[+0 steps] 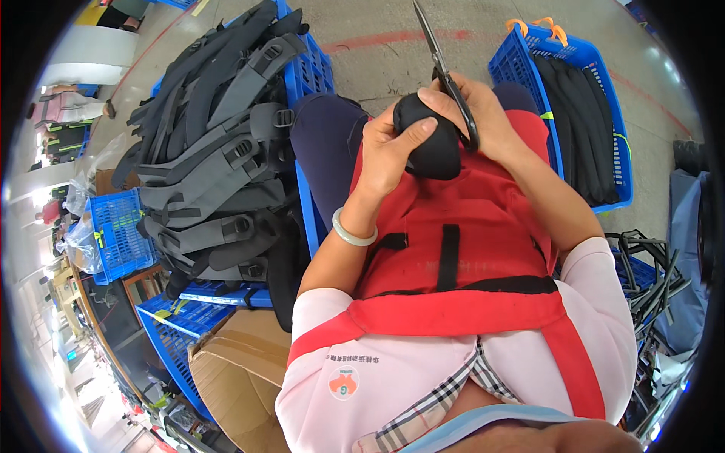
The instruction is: Trimming excess material or loose threads from backpack straps using a pair of scissors.
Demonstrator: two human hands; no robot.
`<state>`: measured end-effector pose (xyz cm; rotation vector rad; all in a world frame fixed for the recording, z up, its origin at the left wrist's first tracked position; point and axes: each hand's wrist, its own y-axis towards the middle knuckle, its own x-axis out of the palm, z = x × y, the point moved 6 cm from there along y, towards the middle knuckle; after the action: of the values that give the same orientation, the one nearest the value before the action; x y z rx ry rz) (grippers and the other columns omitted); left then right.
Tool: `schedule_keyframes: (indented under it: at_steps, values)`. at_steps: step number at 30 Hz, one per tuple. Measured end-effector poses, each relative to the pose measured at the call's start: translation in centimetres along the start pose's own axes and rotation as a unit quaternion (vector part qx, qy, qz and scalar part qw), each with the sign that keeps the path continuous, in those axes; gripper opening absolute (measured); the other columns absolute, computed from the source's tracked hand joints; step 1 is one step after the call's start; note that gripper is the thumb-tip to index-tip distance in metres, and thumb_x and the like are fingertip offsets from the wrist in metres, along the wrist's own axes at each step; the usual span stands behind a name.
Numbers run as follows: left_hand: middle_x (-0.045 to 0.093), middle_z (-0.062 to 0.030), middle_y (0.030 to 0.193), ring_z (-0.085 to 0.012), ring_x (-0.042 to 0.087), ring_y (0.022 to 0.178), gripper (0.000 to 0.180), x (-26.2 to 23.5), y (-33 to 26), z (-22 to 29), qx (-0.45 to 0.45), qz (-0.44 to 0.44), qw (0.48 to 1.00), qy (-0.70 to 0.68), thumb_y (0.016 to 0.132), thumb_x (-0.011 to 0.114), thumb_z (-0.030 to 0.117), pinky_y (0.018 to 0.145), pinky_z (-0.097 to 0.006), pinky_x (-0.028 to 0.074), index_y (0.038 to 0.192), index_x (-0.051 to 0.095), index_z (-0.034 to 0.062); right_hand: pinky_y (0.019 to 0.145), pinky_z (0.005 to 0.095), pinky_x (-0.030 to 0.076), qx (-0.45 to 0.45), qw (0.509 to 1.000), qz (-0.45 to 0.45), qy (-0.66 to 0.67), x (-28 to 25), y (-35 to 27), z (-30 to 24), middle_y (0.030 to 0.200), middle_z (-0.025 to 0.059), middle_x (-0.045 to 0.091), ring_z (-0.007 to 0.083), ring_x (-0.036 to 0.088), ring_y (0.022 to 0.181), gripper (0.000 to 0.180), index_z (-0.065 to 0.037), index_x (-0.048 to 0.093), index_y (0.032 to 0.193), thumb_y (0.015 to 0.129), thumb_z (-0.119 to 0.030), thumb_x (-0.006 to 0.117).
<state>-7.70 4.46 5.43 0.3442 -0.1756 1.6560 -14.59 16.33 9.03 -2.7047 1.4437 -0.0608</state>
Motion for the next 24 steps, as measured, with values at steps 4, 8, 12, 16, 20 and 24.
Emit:
schedule_keyframes:
  at_steps: [4,8,12,16,20,24]
  values:
    - [0.067,-0.0055,0.097,-0.0114,0.063,0.08,0.021,-0.3,-0.3,-0.8,-0.062,0.025,0.987,-0.147,0.09,0.063,0.01,0.072,-0.024,0.05,0.108,0.063,-0.0012,0.059,0.0269,0.041,0.025,0.979,-0.026,-0.201,-2.9,-1.4,1.1,0.071,0.0034,0.051,0.0123,0.047,0.063,0.042,-0.002,0.054,0.103,0.084,-0.034,0.071]
    - [0.067,-0.0059,0.096,-0.0118,0.063,0.084,0.022,-0.7,-0.2,-0.7,-0.076,0.038,0.98,-0.18,0.09,0.062,0.008,0.074,-0.025,0.051,0.11,0.061,-0.0009,0.066,0.0323,0.044,-0.048,0.93,-0.048,-0.362,-4.2,-4.2,0.9,0.081,0.0084,0.053,0.0217,0.05,0.072,0.053,-0.002,0.051,0.111,0.078,-0.036,0.075]
    - [0.067,-0.0054,0.094,-0.012,0.063,0.081,0.018,-1.4,-0.2,-1.1,-0.075,0.067,0.975,-0.198,0.09,0.062,0.008,0.073,-0.025,0.051,0.106,0.062,-0.0005,0.081,0.0407,0.045,0.0,0.902,-0.075,-0.425,-4.0,-5.9,1.1,0.093,0.0152,0.056,0.0344,0.057,0.09,0.074,-0.003,0.046,0.122,0.07,-0.044,0.078]
    - [0.067,-0.0054,0.092,-0.0117,0.063,0.078,0.016,-0.9,-0.2,-1.1,-0.077,0.062,0.978,-0.185,0.09,0.062,0.008,0.071,-0.025,0.052,0.104,0.062,-0.0006,0.077,0.0418,0.045,0.005,0.897,-0.077,-0.436,-4.6,-6.0,1.8,0.095,0.017,0.058,0.0361,0.058,0.091,0.071,-0.003,0.046,0.122,0.072,-0.042,0.077]
    - [0.067,-0.0054,0.091,-0.0118,0.063,0.078,0.016,-0.8,-0.5,-1.2,-0.069,0.052,0.979,-0.183,0.09,0.062,0.008,0.071,-0.025,0.051,0.104,0.062,-0.0006,0.069,0.042,0.045,0.04,0.904,-0.08,-0.418,-4.4,-6.0,1.5,0.082,0.0166,0.058,0.0363,0.059,0.079,0.063,-0.003,0.048,0.119,0.075,-0.04,0.076]
    - [0.067,-0.0049,0.089,-0.0115,0.063,0.077,0.015,-0.3,-0.6,-1.0,-0.08,0.049,0.981,-0.171,0.09,0.063,0.008,0.07,-0.024,0.051,0.103,0.063,-0.0007,0.064,0.041,0.044,0.037,0.893,-0.096,-0.439,-4.6,-6.1,0.9,0.073,0.0155,0.055,0.0341,0.057,0.068,0.057,-0.003,0.05,0.113,0.075,-0.037,0.076]
